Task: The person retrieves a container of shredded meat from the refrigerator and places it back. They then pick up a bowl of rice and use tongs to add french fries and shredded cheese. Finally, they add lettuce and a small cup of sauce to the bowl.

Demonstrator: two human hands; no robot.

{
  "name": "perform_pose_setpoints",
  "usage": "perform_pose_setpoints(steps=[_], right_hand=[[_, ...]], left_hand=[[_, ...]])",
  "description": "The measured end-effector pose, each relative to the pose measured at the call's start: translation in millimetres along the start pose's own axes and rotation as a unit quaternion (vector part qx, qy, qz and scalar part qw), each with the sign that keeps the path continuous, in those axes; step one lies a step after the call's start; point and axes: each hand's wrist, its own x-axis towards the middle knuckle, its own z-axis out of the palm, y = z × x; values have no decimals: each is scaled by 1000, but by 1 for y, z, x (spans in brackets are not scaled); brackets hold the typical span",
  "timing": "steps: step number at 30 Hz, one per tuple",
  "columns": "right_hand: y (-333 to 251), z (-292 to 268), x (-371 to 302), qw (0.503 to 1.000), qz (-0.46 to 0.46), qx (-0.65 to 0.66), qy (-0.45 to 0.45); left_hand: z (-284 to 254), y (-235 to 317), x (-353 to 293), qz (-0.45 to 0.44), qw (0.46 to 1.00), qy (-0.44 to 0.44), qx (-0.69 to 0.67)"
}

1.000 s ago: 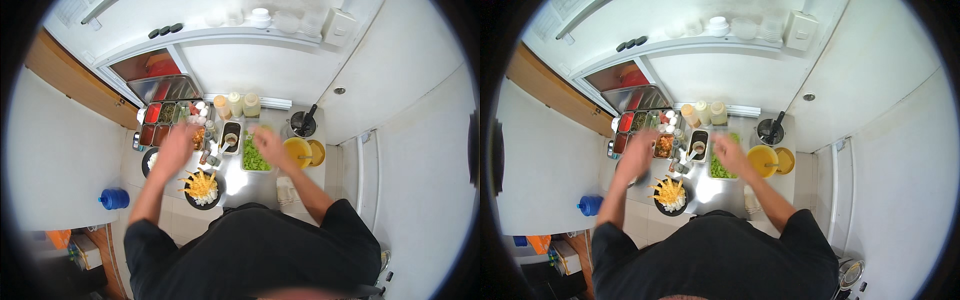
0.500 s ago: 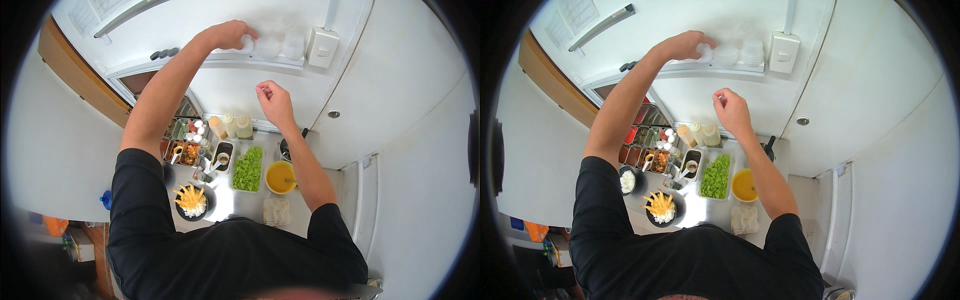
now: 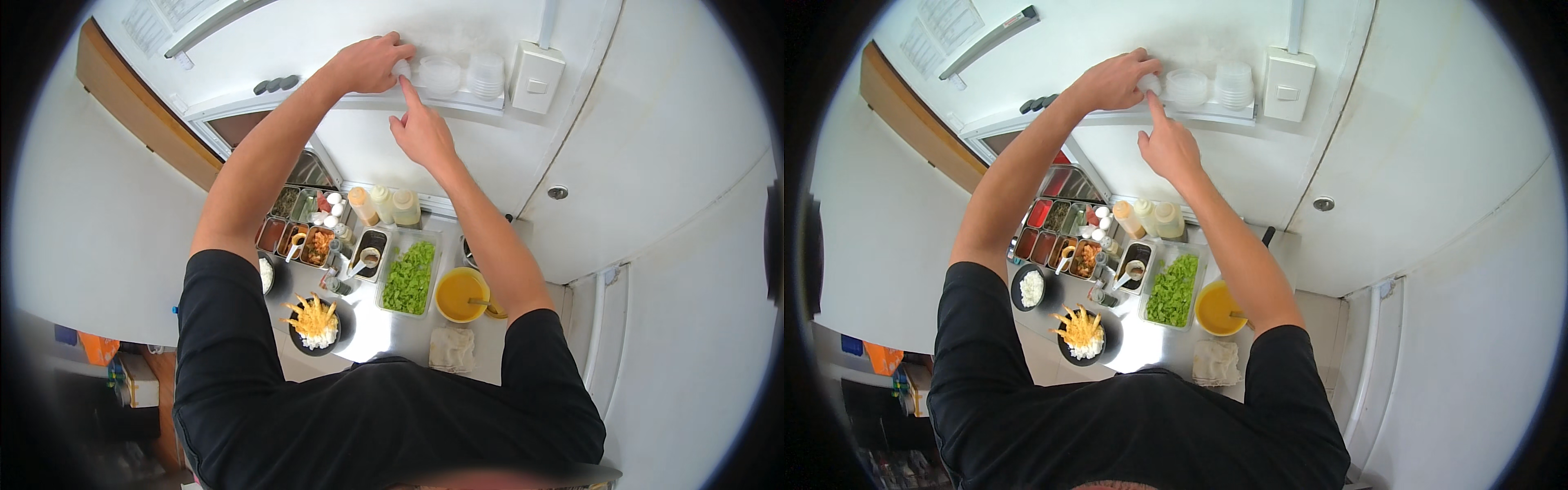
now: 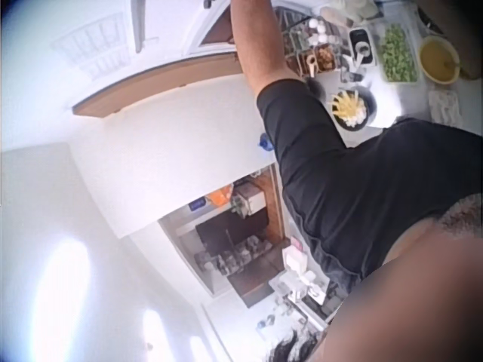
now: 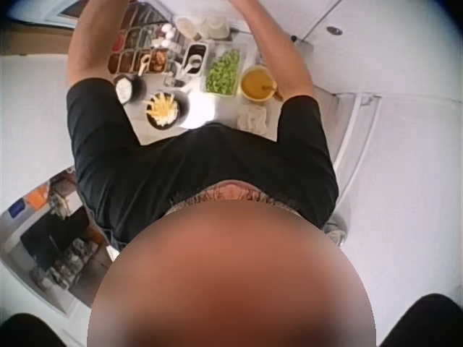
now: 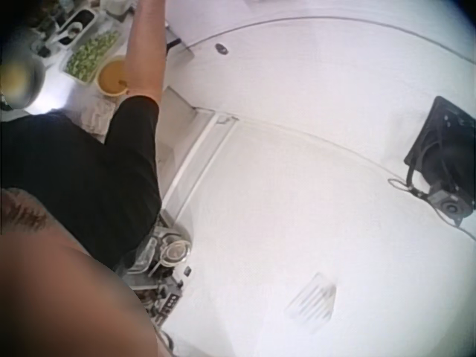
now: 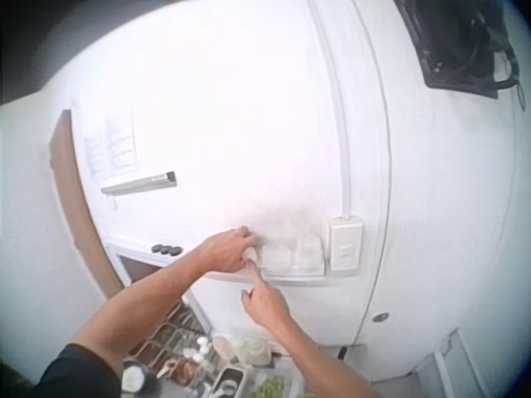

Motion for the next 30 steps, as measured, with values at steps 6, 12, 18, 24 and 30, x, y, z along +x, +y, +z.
perform_pose_setpoints(steps=[6,12,18,24,30], right_hand=[[-4,1,8,999,25,-21,-28],[-6,0,4,998,32,-43,-38],[-17,-6,2,997,39,-50,-50],[-24,-8,-2,995,40,-88,-39],[-30,-10,1,992,43,-118,-33]], left_hand=[[-4,3,-4,6,1000,16,4],[-14,3,-3,-26,997,-37,-65],[-18,5,-2,-52,995,-55,-71],[-20,-4,2,-51,992,-88,-80],[-36,0,4,-43,994,-36,-94]])
